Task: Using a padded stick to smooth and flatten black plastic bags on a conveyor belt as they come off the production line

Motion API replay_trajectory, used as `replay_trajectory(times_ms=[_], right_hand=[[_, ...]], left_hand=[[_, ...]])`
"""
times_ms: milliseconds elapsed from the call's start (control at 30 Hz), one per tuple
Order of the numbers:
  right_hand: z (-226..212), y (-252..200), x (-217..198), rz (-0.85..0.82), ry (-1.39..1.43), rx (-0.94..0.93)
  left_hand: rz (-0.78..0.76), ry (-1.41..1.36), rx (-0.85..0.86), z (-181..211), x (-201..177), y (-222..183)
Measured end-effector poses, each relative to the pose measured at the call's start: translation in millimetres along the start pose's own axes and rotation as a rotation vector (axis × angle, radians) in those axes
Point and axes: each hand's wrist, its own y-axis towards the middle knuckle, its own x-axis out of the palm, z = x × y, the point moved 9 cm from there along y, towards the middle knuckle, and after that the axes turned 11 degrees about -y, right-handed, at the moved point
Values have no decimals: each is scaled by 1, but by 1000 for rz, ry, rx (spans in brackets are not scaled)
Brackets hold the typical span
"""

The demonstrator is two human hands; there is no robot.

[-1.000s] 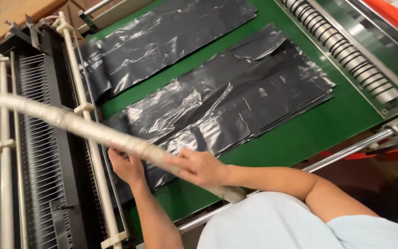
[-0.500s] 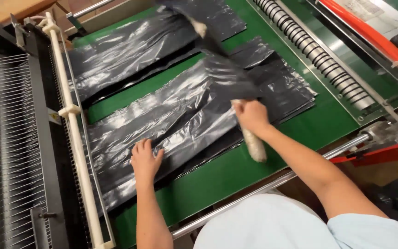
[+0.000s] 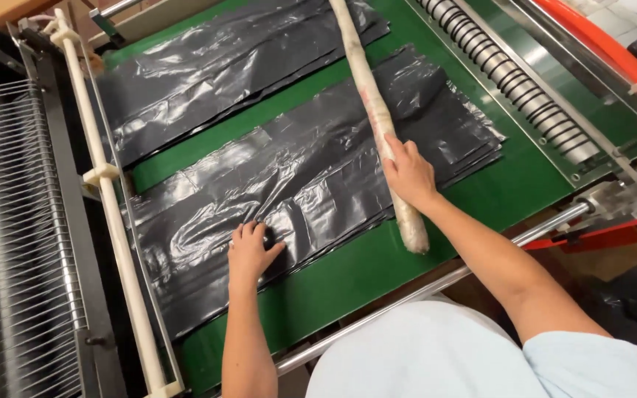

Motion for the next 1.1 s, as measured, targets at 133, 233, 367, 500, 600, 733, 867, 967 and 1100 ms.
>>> replay_trajectory(times_ms=[133, 233, 367, 500, 600, 733, 867, 967, 1100], right_hand=[[-50, -11, -33, 163, 76, -123], [-102, -31, -41, 249, 102, -245], [-181, -73, -35, 170, 384, -441], [-247, -125, -31, -2, 614, -808], [-263, -142, -16, -52, 643, -841], [-264, -139, -15, -63, 610, -840], [-242, -108, -12, 44, 401, -672], [-208, -79, -50, 226, 104, -507], [-80, -18, 32, 356, -251, -340]], left_hand=[[-22, -91, 20, 8, -19, -7], [158, -366, 53, 26, -79, -34], [676, -672, 187, -23, -117, -50], [1190, -732, 245, -90, -123, -70], [1359, -777, 268, -89, -144, -100], [1357, -668, 277, -77, -145, -97], [1221, -470, 371, -43, -137, -80], [984, -358, 337, -34, -108, -50], [636, -163, 219, -10, -71, -24]])
